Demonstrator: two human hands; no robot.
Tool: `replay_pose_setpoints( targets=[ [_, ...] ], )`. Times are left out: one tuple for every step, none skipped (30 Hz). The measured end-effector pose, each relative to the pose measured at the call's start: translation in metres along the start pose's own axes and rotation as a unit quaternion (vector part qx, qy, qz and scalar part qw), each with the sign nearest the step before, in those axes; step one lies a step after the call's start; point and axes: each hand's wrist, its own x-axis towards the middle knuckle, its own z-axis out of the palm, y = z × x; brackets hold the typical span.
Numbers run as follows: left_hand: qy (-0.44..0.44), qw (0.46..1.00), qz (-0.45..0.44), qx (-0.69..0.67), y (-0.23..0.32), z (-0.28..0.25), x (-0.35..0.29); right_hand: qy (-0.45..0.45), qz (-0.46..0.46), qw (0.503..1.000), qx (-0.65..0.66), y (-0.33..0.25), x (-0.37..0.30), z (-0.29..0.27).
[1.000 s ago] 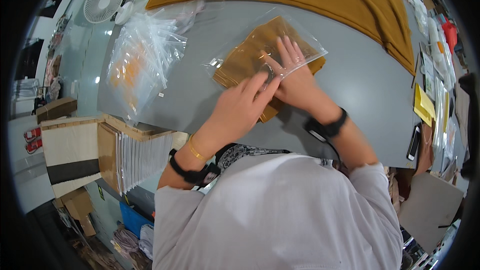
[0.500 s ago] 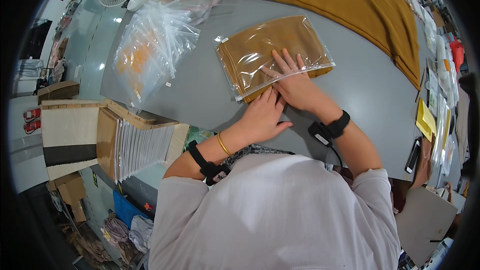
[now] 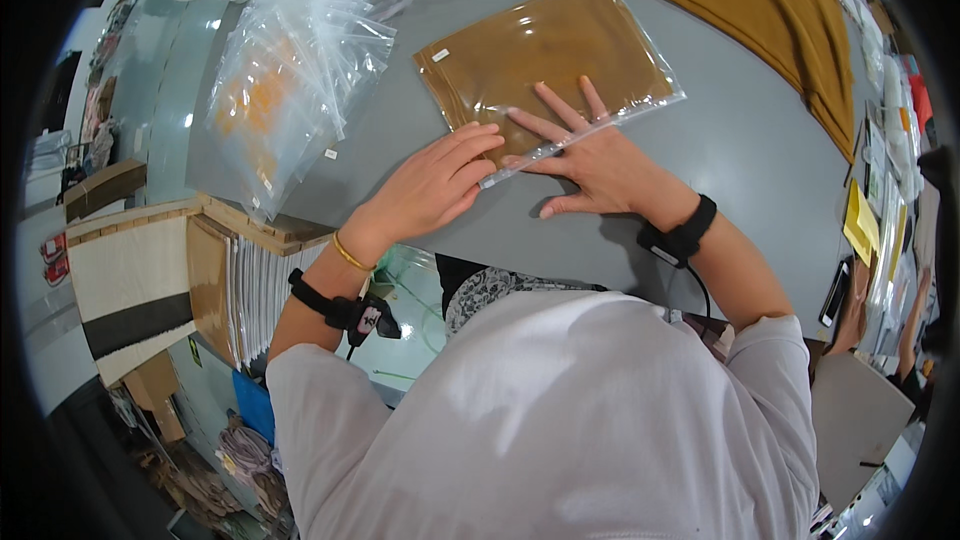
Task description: The person folds mustard-colored trousers on a table, places each folded pair into a clear plastic bag, and stacks the packaged items. The process repeats for multiple pairs.
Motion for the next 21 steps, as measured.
replay_pose_setpoints(
  targets=[
    [-0.021, 1.000, 0.002, -0.009, -0.005, 0.001, 0.003, -0.003, 0.002, 1.000, -0.007, -0.002, -0.003, -0.002],
    [-0.042, 0.999, 0.009, -0.017, -0.008, 0.001, 0.006, -0.004, 0.008, 1.000, -0.017, -0.005, -0.005, -0.005],
    [-0.039, 0.999, 0.014, -0.021, -0.010, 0.002, 0.009, 0.039, 0.000, 0.999, 0.002, -0.008, -0.007, -0.010],
    [-0.037, 0.999, 0.022, -0.027, -0.012, 0.002, 0.011, 0.036, 0.020, 0.999, 0.020, -0.013, -0.008, -0.014],
    [-0.015, 0.998, 0.041, -0.038, -0.013, 0.002, 0.013, 0.015, 0.049, 0.998, 0.036, -0.018, -0.009, -0.019],
    [-0.017, 0.998, 0.037, -0.039, -0.013, 0.004, 0.014, -0.027, 0.086, 0.995, 0.050, -0.024, -0.008, -0.022],
    [-0.002, 0.998, 0.039, -0.047, -0.012, 0.006, 0.014, 0.062, 0.097, 0.993, 0.021, -0.031, -0.006, -0.023],
    [0.013, 0.997, 0.042, -0.059, -0.011, 0.008, 0.015, 0.110, 0.082, 0.990, 0.012, -0.037, -0.002, -0.023],
    [0.014, 0.997, 0.032, -0.067, -0.008, 0.012, 0.017, 0.142, 0.078, 0.987, 0.006, -0.042, 0.002, -0.021],
    [0.024, 0.997, 0.024, -0.072, -0.005, 0.016, 0.019, 0.165, 0.093, 0.982, 0.007, -0.047, 0.008, -0.018],
    [0.029, 0.997, 0.007, -0.076, -0.001, 0.021, 0.021, 0.174, 0.061, 0.982, -0.029, -0.049, 0.012, -0.012],
    [0.044, 0.996, -0.002, -0.080, 0.003, 0.024, 0.023, 0.188, 0.042, 0.980, -0.056, -0.051, 0.017, -0.007],
    [0.054, 0.995, -0.021, -0.084, 0.007, 0.027, 0.024, 0.194, 0.008, 0.976, -0.099, -0.049, 0.020, 0.000],
    [0.060, 0.994, -0.043, -0.085, 0.011, 0.029, 0.024, 0.194, 0.009, 0.977, -0.091, -0.046, 0.021, 0.003],
    [0.065, 0.992, -0.036, -0.097, 0.014, 0.030, 0.024, 0.186, -0.007, 0.977, -0.101, -0.042, 0.020, 0.008],
    [0.065, 0.992, -0.033, -0.107, 0.017, 0.030, 0.022, 0.195, -0.042, 0.974, -0.112, -0.036, 0.017, 0.008],
    [0.072, 0.989, -0.039, -0.121, 0.020, 0.030, 0.021, 0.157, -0.035, 0.979, -0.126, -0.031, 0.013, 0.008],
    [0.070, 0.990, -0.031, -0.116, 0.022, 0.030, 0.019, 0.137, -0.049, 0.979, -0.142, -0.025, 0.006, 0.004],
    [0.076, 0.990, -0.029, -0.114, 0.023, 0.031, 0.018, 0.093, -0.064, 0.982, -0.151, -0.022, 0.002, 0.001],
    [0.087, 0.990, -0.013, -0.110, 0.025, 0.032, 0.018, 0.113, -0.058, 0.980, -0.152, -0.019, -0.005, -0.005],
    [0.087, 0.988, -0.036, -0.126, 0.027, 0.033, 0.018, 0.109, -0.048, 0.982, -0.143, -0.019, -0.007, -0.009]
  ],
)
